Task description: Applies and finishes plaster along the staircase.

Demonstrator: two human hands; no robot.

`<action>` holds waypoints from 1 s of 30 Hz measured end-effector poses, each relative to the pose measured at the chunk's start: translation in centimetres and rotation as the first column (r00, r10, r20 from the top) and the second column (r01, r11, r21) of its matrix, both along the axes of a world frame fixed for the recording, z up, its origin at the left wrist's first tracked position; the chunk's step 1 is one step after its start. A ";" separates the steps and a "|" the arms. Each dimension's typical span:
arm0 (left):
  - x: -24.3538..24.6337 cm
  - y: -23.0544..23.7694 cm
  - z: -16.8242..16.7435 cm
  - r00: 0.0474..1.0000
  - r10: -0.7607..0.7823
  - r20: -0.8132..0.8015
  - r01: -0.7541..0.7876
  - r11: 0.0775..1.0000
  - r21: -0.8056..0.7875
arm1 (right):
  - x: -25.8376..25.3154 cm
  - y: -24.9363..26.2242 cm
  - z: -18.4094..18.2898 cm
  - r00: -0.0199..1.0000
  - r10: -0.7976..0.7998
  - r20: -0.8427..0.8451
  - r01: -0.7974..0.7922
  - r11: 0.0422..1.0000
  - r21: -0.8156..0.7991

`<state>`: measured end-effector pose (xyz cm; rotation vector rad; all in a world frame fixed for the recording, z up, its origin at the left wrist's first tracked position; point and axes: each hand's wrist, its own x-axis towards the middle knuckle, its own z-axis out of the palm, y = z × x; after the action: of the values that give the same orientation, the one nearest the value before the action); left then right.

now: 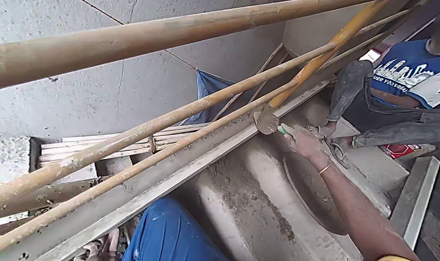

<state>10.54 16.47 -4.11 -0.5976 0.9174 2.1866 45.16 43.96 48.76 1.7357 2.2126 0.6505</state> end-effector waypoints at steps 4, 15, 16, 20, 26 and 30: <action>0.0 0.0 -0.4 1.000 -0.006 -0.018 0.006 1.000 0.017 | -1.2 2.6 1.3 0.996 -0.054 0.071 0.053 0.998 0.023; -0.2 0.0 -0.6 1.000 -0.001 0.001 0.001 1.000 0.012 | -3.3 2.7 0.5 0.958 -0.281 -0.061 0.282 0.959 0.014; -0.2 0.1 0.0 1.000 0.016 0.017 -0.016 1.000 0.015 | -3.6 2.5 0.4 0.963 -0.262 -0.068 0.262 0.965 -0.006; -0.1 0.3 0.3 1.000 0.013 0.027 -0.013 1.000 -0.017 | -5.7 1.5 -0.8 0.968 -0.195 -0.156 0.184 0.980 -0.078; -0.1 0.5 0.3 0.998 0.058 0.036 -0.059 0.998 0.005 | -9.9 -2.0 -4.7 0.976 -0.206 -0.069 0.194 0.969 -0.155; 0.4 0.2 1.5 1.000 0.011 -0.004 -0.011 1.000 -0.006 | -11.5 -4.7 -7.0 0.987 -0.158 -0.024 0.149 0.964 -0.220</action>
<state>10.92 16.64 -2.60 -0.6031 0.9255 2.1962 33.70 39.21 41.81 1.7978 2.0597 0.3258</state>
